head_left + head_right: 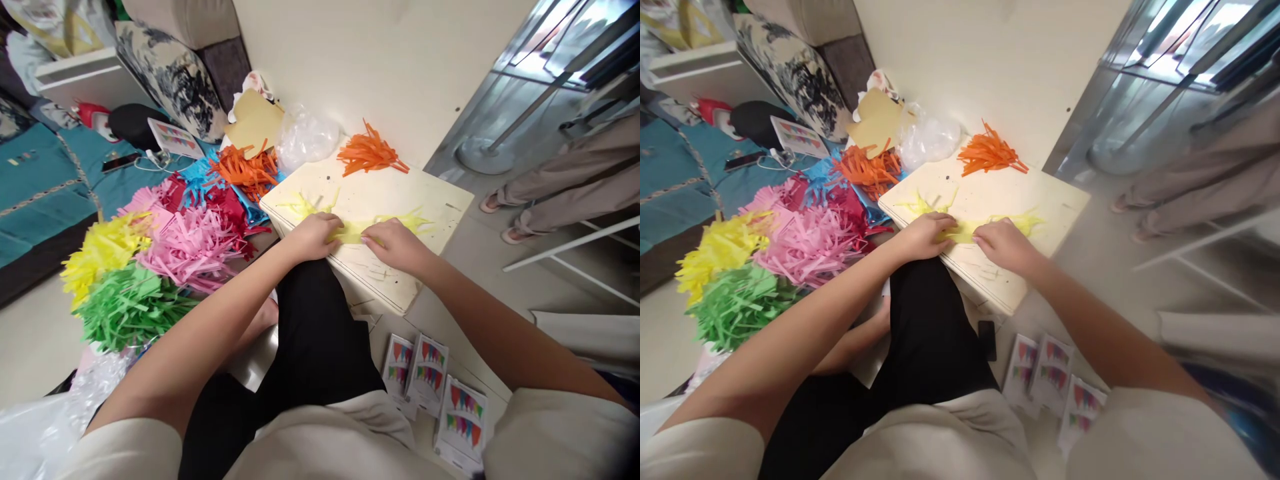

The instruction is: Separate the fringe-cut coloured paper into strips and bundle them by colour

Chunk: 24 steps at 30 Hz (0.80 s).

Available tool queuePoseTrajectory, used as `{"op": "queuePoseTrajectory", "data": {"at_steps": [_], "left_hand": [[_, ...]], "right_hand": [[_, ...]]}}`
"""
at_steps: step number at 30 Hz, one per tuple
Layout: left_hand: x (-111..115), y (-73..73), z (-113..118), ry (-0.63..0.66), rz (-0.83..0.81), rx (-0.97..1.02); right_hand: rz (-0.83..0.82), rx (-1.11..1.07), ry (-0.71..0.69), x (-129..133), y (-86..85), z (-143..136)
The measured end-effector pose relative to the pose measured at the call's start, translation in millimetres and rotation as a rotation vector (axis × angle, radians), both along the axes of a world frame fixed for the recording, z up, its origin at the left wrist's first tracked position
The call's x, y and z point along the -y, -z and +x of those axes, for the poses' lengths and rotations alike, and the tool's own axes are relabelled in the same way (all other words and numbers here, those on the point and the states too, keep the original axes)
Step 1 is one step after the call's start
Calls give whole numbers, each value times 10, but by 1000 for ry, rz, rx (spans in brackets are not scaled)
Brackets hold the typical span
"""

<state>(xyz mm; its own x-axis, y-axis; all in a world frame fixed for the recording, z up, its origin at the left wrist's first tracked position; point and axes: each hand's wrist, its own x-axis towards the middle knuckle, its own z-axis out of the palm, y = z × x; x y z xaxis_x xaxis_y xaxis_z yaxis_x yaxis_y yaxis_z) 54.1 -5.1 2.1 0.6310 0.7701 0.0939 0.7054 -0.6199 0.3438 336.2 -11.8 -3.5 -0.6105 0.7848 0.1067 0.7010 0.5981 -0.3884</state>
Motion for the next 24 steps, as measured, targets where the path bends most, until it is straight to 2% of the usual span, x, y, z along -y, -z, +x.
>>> {"op": "queuePoseTrajectory", "data": {"at_steps": [4,8,12,15,19,24], "left_hand": [[-43,17,-42,31,-6,-72],[32,12,-63,-16,5,-112],[44,13,-45,-62,-33,-68],[-23,25,-3,-144,-50,-21],[-129,43,77,-257,-52,9],[-182,67,149,-282,-12,-11]], "right_hand": [[-76,45,8,-57,-115,30],[-51,119,15,-167,-175,-59],[-92,152,133,-312,-149,-158],[-118,154,181,-378,-128,-188],[-123,177,213,-393,-99,-194],[-85,155,269,-347,-49,-184]]}}
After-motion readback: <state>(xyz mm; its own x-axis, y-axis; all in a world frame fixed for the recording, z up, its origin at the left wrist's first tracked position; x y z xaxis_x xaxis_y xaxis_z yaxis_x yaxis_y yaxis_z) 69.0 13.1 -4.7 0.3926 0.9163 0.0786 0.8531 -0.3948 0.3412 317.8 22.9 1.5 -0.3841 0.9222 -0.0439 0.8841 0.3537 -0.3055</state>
